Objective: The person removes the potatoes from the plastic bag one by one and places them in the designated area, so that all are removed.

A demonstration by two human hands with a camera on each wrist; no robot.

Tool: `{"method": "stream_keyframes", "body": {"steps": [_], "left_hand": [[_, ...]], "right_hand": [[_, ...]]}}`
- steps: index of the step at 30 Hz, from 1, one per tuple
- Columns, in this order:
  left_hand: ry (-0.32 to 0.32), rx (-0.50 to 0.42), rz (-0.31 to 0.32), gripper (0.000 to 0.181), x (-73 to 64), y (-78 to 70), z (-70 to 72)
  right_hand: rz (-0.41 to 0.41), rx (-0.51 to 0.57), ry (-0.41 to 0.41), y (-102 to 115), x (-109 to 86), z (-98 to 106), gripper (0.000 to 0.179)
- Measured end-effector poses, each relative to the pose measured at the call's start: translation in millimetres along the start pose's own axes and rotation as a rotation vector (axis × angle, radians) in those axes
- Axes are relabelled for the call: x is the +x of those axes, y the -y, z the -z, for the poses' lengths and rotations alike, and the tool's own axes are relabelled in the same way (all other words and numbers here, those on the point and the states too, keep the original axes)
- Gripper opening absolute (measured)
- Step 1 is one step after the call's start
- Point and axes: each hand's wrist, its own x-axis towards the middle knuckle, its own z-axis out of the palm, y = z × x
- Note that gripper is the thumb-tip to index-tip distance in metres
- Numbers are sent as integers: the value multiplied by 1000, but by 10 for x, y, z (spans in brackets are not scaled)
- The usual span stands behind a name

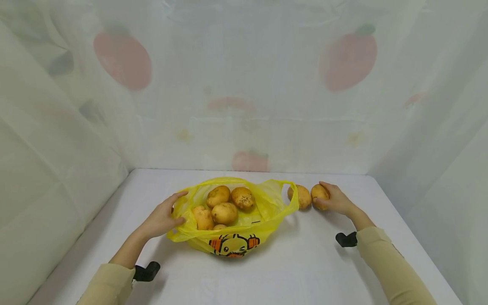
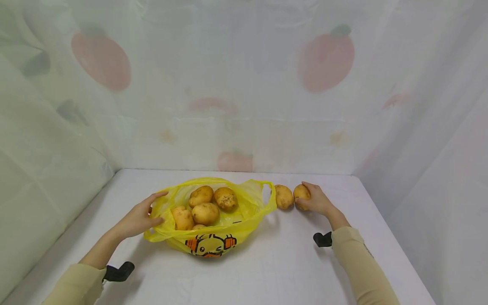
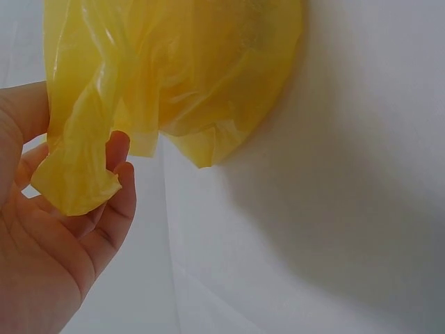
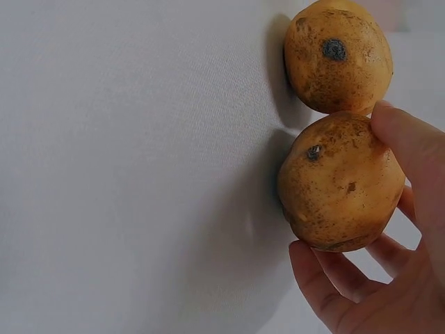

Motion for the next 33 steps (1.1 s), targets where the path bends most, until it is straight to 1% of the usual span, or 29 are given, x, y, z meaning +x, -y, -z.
{"method": "stream_keyframes", "body": {"steps": [6, 13, 18, 25, 29, 33], "left_hand": [[6, -13, 4, 75, -9, 3, 2], [6, -15, 4, 74, -17, 6, -3], [5, -12, 4, 74, -11, 3, -3], [3, -6, 2, 75, -1, 5, -11], [3, -7, 6, 75, 4, 2, -15], [1, -1, 7, 75, 3, -7, -13]], "right_hand": [[0, -5, 3, -5, 9, -23, 75], [-19, -5, -6, 7, 12, -52, 76], [-7, -15, -21, -6, 17, -43, 73], [-1, -20, -17, -12, 9, -28, 73], [5, 4, -20, -35, -12, -33, 74], [4, 51, -27, -50, -36, -17, 75]]}}
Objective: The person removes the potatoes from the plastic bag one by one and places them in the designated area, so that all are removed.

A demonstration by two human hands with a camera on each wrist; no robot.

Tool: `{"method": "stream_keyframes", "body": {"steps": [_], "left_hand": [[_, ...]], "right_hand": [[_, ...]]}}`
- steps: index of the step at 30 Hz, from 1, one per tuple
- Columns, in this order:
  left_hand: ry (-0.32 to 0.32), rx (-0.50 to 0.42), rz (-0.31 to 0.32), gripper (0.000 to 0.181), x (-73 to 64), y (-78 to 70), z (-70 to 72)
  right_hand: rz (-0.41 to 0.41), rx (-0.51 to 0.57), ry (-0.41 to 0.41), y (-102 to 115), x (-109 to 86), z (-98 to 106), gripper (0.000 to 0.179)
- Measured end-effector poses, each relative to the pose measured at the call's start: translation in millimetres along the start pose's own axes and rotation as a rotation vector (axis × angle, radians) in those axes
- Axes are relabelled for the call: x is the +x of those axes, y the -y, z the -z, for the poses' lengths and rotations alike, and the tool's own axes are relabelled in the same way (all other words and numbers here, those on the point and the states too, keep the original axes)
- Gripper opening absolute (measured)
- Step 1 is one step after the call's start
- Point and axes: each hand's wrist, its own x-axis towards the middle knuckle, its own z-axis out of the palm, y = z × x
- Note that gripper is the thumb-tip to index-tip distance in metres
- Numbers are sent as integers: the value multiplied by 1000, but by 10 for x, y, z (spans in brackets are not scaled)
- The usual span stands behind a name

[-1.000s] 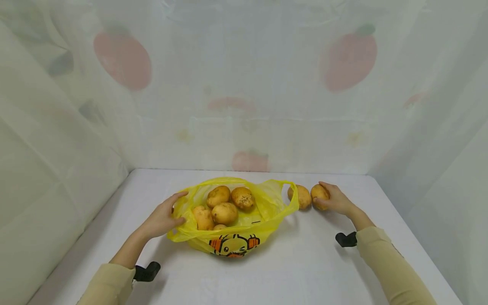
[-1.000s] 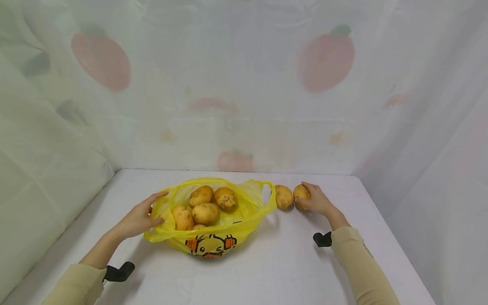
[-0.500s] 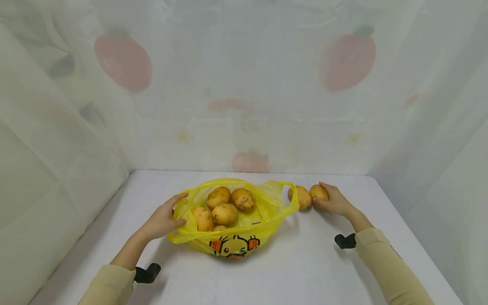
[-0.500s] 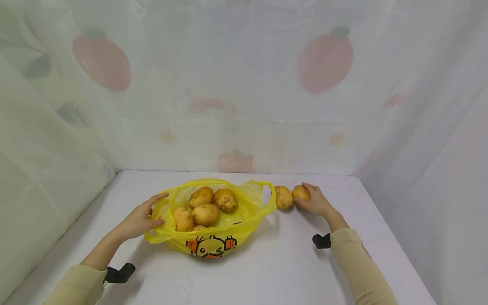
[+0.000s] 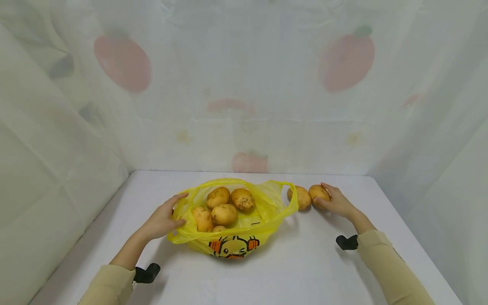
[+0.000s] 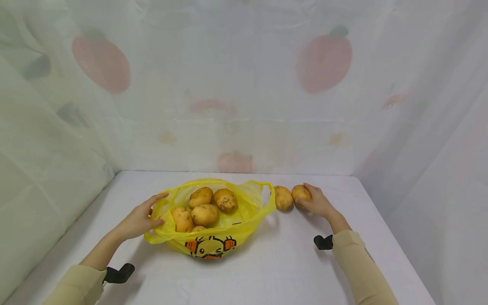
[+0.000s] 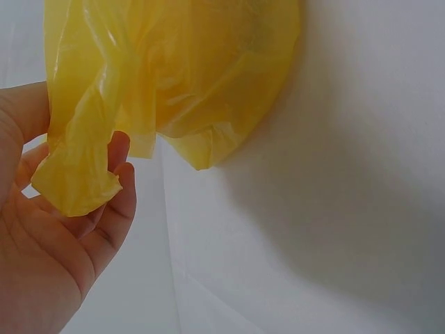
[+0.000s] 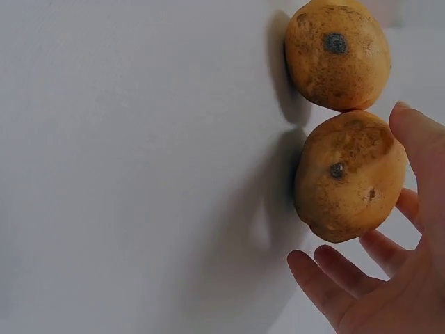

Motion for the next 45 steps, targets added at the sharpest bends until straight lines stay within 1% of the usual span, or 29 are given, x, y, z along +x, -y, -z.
{"method": "stream_keyframes", "body": {"steps": [2, 5, 9, 12, 16, 23, 28, 31, 33, 41, 45], "left_hand": [[-2, 2, -3, 75, -1, -2, 1], [-3, 3, -8, 74, 1, -5, -1], [1, -2, -8, 74, 2, -5, -7], [1, -4, -3, 74, -2, -1, -8], [0, -1, -1, 74, -5, 9, -6], [-2, -1, -10, 74, 0, 21, -8], [-3, -8, -12, 74, -3, 23, -15], [0, -14, -13, 74, -3, 24, -24], [1, -12, -13, 74, -3, 26, -29], [-1, -7, -18, 74, -3, -6, -21], [1, -3, -24, 74, 3, -13, -13]], "right_hand": [[0, 21, 2, 12, -14, 23, 73], [-29, 47, 8, 31, -41, 65, 72], [-69, 52, 12, 64, -78, 123, 71], [-78, 54, -4, 87, -111, 150, 69], [-59, 63, -85, 112, -141, 150, 62], [9, 103, -239, 169, -141, 107, 47], [63, 110, -333, 260, -135, 96, 40], [99, 109, -371, 336, -128, 104, 38], [113, 108, -374, 386, -120, 110, 37], [161, 162, -318, 662, -120, 117, 39], [194, 150, -318, 820, -130, 109, 37]]}}
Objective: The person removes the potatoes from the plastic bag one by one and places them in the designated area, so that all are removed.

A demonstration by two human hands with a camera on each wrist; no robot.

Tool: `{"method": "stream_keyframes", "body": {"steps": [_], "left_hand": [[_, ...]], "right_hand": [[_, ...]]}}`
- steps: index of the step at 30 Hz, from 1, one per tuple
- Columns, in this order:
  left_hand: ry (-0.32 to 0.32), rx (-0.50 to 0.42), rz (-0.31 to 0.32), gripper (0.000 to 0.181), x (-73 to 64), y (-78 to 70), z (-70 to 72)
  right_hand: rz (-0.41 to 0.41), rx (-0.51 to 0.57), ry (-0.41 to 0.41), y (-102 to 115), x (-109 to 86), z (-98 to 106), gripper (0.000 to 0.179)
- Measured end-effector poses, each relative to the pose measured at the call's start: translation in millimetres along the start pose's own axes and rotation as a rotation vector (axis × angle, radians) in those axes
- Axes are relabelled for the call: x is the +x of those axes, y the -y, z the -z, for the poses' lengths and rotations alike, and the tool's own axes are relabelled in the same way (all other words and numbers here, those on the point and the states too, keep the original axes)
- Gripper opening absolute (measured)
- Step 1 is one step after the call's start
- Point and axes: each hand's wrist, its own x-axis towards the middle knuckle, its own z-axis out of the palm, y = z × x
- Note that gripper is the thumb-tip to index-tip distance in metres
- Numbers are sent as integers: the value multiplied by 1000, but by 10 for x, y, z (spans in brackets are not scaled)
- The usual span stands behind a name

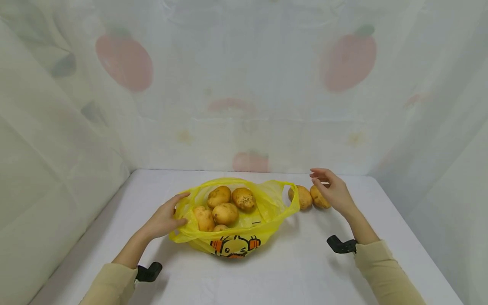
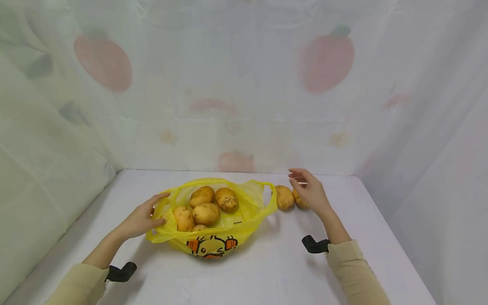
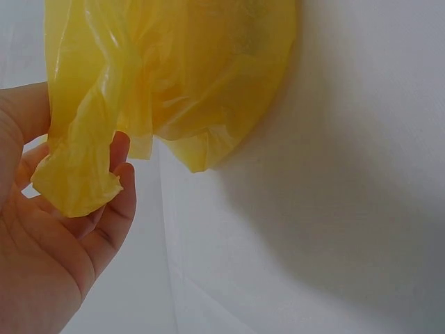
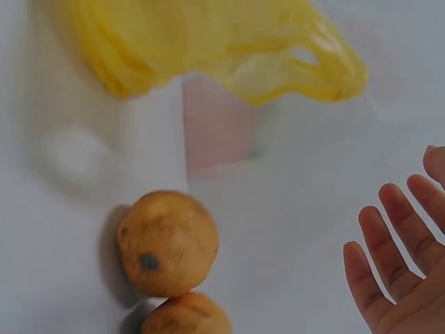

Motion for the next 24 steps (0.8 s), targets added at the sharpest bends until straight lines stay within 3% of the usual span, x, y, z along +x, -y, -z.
{"method": "stream_keyframes", "body": {"steps": [11, 24], "left_hand": [[-1, -1, 1, 74, 14, 25, -2], [0, 0, 8, 74, 8, 0, 4]], "right_hand": [[102, 15, 37, 409, 36, -110, 32], [174, 137, 176, 703, 17, -371, 35]]}}
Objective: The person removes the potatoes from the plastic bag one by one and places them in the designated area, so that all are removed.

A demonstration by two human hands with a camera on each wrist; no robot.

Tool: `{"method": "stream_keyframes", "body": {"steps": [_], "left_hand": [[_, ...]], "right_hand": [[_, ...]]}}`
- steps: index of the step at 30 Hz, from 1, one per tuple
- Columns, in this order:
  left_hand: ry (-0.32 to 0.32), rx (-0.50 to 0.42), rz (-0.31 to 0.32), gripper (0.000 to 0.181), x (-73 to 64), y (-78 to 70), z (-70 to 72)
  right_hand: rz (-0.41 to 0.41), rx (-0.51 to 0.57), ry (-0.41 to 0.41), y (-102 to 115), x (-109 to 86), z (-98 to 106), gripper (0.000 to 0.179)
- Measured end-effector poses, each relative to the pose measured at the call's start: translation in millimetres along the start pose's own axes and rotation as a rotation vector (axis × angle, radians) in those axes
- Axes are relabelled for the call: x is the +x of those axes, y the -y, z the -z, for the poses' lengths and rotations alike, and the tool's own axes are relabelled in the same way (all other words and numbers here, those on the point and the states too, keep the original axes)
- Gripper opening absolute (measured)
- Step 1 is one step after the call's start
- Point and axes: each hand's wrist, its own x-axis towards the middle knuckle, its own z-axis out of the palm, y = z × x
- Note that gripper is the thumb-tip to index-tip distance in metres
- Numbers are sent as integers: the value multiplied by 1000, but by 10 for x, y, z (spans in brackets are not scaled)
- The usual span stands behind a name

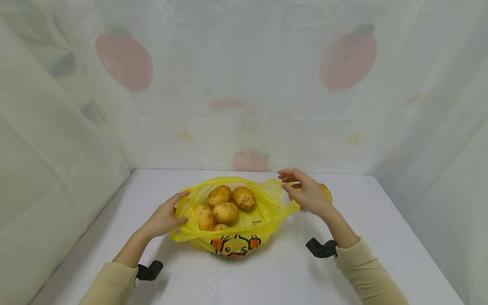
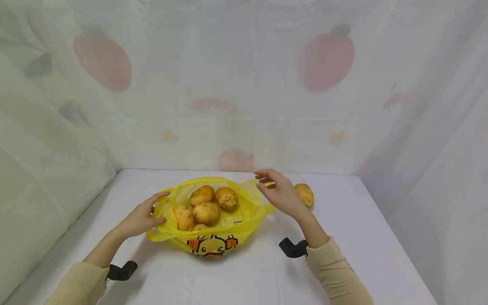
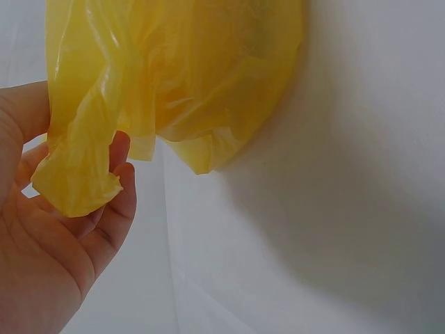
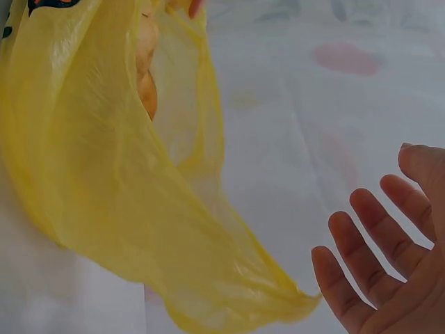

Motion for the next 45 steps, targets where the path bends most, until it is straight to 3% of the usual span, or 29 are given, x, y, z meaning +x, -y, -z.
{"method": "stream_keyframes", "body": {"steps": [13, 30, 39, 45], "left_hand": [[3, -19, 10, 75, -8, 10, 0], [-5, -16, 20, 74, -15, 0, 10], [-11, -17, 4, 74, -10, -1, -21], [-16, -15, -2, 74, -3, -1, -26]], "right_hand": [[37, -67, 106, 31, 74, -353, 33], [-39, -81, 306, 40, 224, -785, 30], [-161, -43, 434, 37, 196, -893, 35], [-150, -56, 526, 54, 193, -981, 36]]}}
